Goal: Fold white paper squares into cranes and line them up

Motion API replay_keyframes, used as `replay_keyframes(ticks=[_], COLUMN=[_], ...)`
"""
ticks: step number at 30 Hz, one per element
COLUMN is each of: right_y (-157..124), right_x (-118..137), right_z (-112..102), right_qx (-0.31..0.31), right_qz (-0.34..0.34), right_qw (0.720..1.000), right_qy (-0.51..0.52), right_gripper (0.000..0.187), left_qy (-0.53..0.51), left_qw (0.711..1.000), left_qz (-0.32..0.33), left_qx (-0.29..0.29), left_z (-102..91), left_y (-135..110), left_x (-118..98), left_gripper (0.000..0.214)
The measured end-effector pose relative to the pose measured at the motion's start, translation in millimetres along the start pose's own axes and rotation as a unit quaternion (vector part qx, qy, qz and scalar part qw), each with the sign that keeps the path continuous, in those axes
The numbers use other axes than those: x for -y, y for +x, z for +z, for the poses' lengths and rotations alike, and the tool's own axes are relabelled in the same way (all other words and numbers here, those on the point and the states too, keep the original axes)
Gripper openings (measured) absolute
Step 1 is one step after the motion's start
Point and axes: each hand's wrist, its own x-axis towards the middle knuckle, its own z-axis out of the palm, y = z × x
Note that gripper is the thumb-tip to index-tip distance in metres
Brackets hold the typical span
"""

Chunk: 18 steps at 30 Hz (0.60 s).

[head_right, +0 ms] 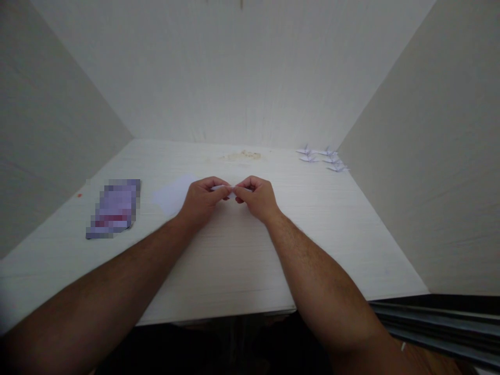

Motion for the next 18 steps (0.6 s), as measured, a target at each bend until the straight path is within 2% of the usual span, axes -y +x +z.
replay_keyframes(ticks=[8,18], right_y=[-2.1,0.0], right_x=[2.2,-1.5], right_z=[1.7,-1.3], right_qx=[-0.004,-0.011], right_qz=[-0.022,-0.071], right_qw=[0.999,0.989], right_qy=[-0.033,-0.131], right_gripper=[0.021,0.013], left_qy=[-0.02,0.035], left_qw=[1.0,0.999], left_qz=[0.013,0.003], left_qx=[0.009,0.003], left_z=[0.1,0.8], left_y=[1.7,1.6], left_x=[5.6,3.6], left_gripper=[0.02,0.017])
